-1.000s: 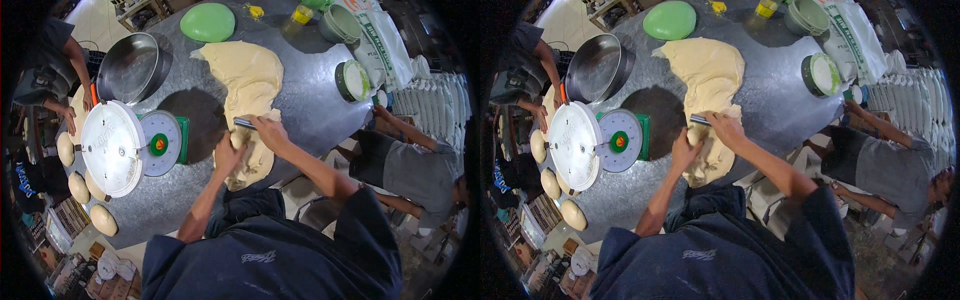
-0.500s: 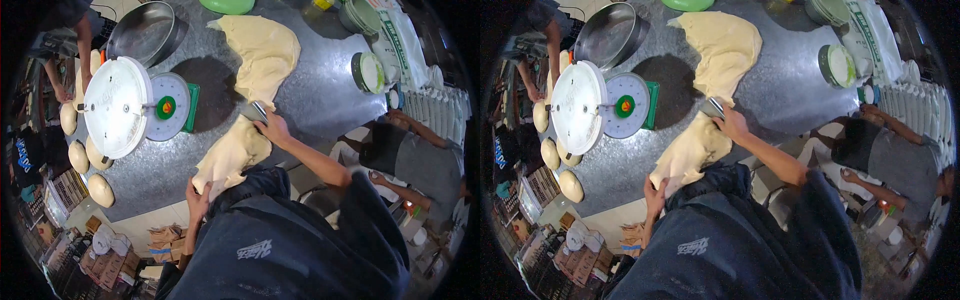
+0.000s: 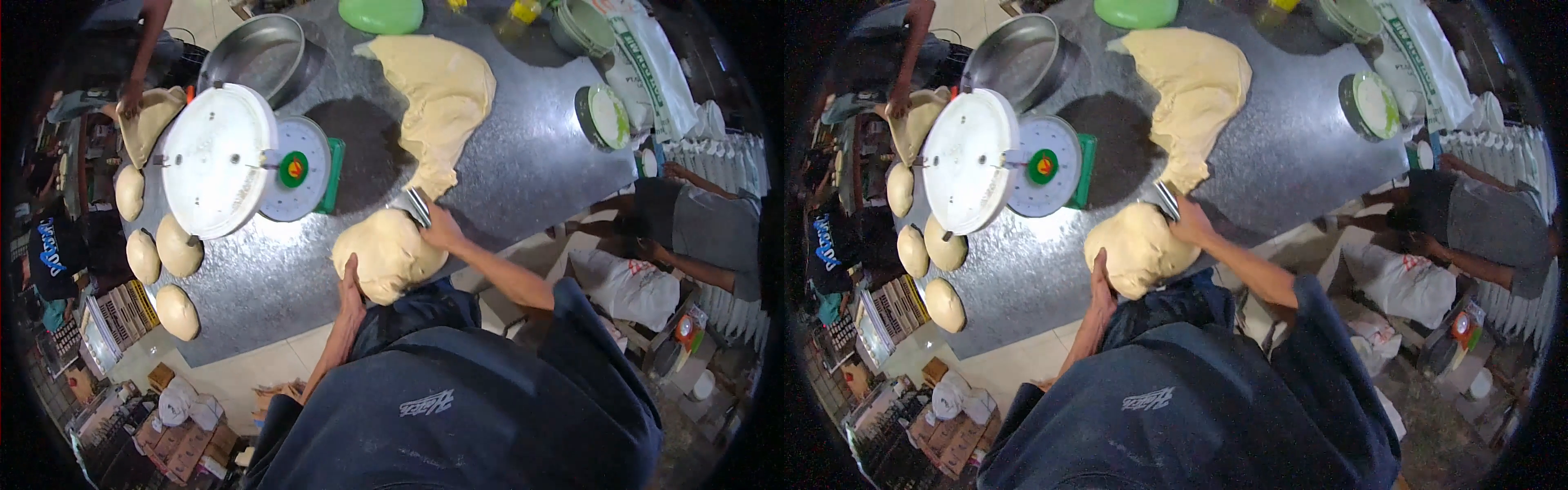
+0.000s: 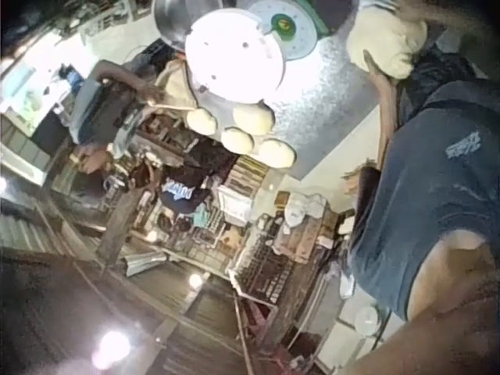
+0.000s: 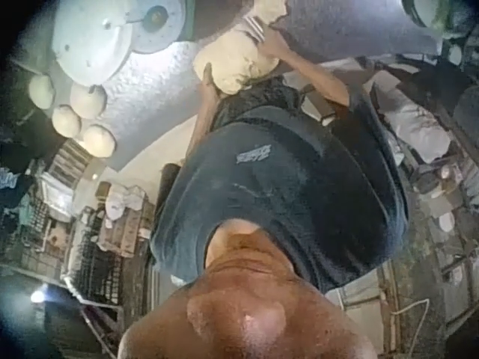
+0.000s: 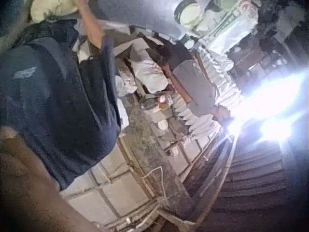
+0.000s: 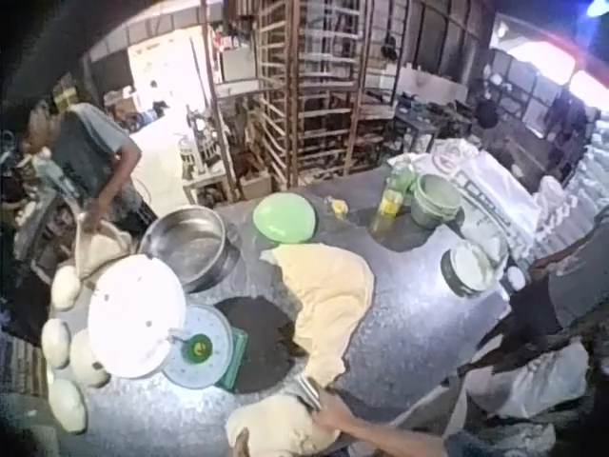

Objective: Kneading large portions of bread dough and using a scale and bench scraper to portion them on a metal table.

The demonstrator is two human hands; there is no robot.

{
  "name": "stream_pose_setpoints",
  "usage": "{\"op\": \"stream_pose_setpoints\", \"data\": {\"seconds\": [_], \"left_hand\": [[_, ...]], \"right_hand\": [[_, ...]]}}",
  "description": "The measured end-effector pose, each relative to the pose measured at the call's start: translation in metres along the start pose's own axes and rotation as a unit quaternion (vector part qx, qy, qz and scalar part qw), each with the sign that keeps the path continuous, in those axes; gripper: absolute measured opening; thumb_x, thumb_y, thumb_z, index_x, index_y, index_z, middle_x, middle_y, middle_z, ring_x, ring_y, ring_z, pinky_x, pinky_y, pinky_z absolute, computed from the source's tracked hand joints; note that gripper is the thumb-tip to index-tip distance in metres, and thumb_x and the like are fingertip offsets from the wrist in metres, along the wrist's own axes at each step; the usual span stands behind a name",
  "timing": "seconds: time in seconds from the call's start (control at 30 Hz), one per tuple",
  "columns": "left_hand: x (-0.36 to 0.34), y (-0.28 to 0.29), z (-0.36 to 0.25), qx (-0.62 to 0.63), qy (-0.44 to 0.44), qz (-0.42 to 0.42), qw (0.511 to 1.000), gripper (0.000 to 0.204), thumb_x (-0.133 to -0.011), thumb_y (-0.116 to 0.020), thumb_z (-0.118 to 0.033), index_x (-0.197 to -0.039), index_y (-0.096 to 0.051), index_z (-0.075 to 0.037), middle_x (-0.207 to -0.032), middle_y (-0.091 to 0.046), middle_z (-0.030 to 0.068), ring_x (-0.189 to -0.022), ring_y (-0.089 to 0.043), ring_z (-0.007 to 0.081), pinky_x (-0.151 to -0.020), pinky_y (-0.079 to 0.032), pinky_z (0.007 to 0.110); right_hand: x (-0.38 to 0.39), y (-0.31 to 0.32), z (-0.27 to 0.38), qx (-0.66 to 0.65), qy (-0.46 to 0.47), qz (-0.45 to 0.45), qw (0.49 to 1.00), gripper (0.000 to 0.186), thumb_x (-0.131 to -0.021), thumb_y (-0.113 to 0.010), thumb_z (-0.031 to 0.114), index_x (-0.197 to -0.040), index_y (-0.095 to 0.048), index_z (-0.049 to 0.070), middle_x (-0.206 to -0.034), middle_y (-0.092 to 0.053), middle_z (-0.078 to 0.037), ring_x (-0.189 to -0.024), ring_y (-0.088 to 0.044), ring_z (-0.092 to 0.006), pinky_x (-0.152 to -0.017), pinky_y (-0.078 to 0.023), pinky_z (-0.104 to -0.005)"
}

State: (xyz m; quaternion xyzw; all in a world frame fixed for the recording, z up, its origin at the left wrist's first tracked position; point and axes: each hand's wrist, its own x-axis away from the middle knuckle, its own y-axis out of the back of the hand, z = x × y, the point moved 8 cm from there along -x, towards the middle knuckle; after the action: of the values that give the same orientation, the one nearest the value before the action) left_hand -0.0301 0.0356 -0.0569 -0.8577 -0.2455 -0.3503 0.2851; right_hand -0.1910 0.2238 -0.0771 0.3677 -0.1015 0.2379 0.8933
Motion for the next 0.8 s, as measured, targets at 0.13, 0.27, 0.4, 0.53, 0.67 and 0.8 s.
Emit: {"op": "stream_pose_setpoints", "data": {"seconds": [0.13, 0.27, 0.4, 0.53, 0.67, 0.8], "left_hand": [[0.043, -0.034, -0.088, 0.089, 0.038, 0.076, 0.992, 0.063, -0.087, -0.057, -0.042, -0.134, -0.043, -0.001, -0.125, -0.056, 0.0157, -0.112, -0.056, 0.0250, -0.096, -0.046, 0.038], [0.103, -0.060, -0.259, -0.022, -0.141, 0.094, 0.985, 0.064, -0.086, -0.058, -0.041, -0.133, -0.043, 0.000, -0.121, -0.057, 0.0164, -0.107, -0.059, 0.0237, -0.092, -0.049, 0.035], [0.108, -0.068, -0.408, 0.001, -0.289, 0.177, 0.941, 0.051, -0.091, -0.049, -0.040, -0.121, -0.051, 0.001, -0.111, -0.062, 0.0147, -0.098, -0.063, 0.0230, -0.087, -0.051, 0.035], [0.041, -0.024, -0.448, -0.043, -0.251, 0.156, 0.954, 0.052, -0.089, -0.050, -0.042, -0.120, -0.053, 0.000, -0.109, -0.063, 0.0111, -0.097, -0.063, 0.0214, -0.089, -0.049, 0.034], [0.009, 0.047, -0.424, -0.118, -0.202, 0.135, 0.963, 0.058, -0.088, -0.052, -0.046, -0.125, -0.050, -0.002, -0.110, -0.060, 0.0107, -0.095, -0.061, 0.0201, -0.089, -0.047, 0.033], [0.044, 0.067, -0.427, -0.286, -0.321, -0.041, 0.902, 0.063, -0.088, -0.059, -0.043, -0.134, -0.046, -0.003, -0.117, -0.055, 0.0120, -0.101, -0.058, 0.0221, -0.089, -0.046, 0.032]], "right_hand": [[0.039, 0.028, 0.078, -0.304, -0.074, 0.082, 0.946, 0.037, -0.079, -0.066, 0.011, -0.114, -0.059, 0.002, -0.103, -0.064, -0.010, -0.096, -0.059, -0.0188, -0.085, -0.046, -0.0336], [0.017, 0.119, 0.209, -0.364, -0.002, 0.113, 0.925, 0.032, -0.084, -0.066, 0.012, -0.114, -0.056, 0.003, -0.096, -0.063, -0.004, -0.085, -0.059, -0.0116, -0.074, -0.050, -0.0303], [-0.054, 0.138, 0.351, -0.426, 0.125, 0.061, 0.894, 0.021, -0.084, -0.062, 0.009, -0.102, -0.062, -0.002, -0.088, -0.065, -0.007, -0.075, -0.061, -0.0141, -0.065, -0.050, -0.0309], [-0.126, 0.105, 0.361, -0.260, 0.152, -0.058, 0.952, 0.036, -0.072, -0.071, 0.015, -0.101, -0.060, -0.005, -0.092, -0.067, -0.017, -0.082, -0.065, -0.0256, -0.072, -0.051, -0.0373], [-0.103, 0.117, 0.344, -0.148, 0.170, -0.103, 0.969, 0.043, -0.071, -0.073, 0.022, -0.104, -0.060, -0.002, -0.098, -0.066, -0.024, -0.096, -0.064, -0.0346, -0.082, -0.049, -0.0400], [-0.075, 0.144, 0.310, -0.019, 0.082, -0.167, 0.982, 0.048, -0.072, -0.076, 0.028, -0.105, -0.059, -0.002, -0.098, -0.066, -0.022, -0.097, -0.063, -0.0368, -0.084, -0.048, -0.0416]]}}
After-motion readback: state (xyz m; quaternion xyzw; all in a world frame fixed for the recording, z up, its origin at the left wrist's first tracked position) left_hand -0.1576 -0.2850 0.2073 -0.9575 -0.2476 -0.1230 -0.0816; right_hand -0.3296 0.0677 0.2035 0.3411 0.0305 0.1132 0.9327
